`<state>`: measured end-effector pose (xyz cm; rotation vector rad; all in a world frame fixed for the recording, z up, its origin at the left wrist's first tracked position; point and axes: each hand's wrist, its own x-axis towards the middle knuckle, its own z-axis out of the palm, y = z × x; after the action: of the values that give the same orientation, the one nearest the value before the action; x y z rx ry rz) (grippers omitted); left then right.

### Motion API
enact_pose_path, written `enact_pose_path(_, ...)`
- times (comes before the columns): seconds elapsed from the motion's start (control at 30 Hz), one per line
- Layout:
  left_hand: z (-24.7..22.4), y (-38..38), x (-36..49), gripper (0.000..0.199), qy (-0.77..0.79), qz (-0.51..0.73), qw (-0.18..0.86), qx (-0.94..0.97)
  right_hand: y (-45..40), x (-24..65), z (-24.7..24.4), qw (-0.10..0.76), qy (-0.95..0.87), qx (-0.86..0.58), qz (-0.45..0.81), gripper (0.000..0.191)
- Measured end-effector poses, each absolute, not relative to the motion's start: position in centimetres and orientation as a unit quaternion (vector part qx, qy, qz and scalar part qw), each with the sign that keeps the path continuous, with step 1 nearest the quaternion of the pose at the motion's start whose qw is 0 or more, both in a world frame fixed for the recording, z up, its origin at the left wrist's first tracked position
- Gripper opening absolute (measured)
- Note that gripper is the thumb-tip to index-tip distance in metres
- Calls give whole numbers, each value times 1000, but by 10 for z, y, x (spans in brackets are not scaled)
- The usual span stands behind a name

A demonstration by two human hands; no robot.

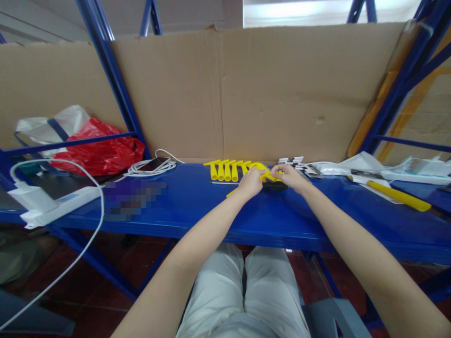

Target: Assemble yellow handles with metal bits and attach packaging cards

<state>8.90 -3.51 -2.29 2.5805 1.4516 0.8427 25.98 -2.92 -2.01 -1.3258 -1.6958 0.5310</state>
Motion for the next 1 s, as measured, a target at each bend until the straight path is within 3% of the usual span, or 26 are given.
enact_pose_path(0.77, -29, -33, 90, 57, 419, 271, -40, 866, -20, 267, -27, 388, -723, -553, 147, 8)
enact_pose_path(1.0, -30, -31, 89, 55, 412, 268, -57, 869, -19, 266, -25, 380, -762, -521, 66, 7)
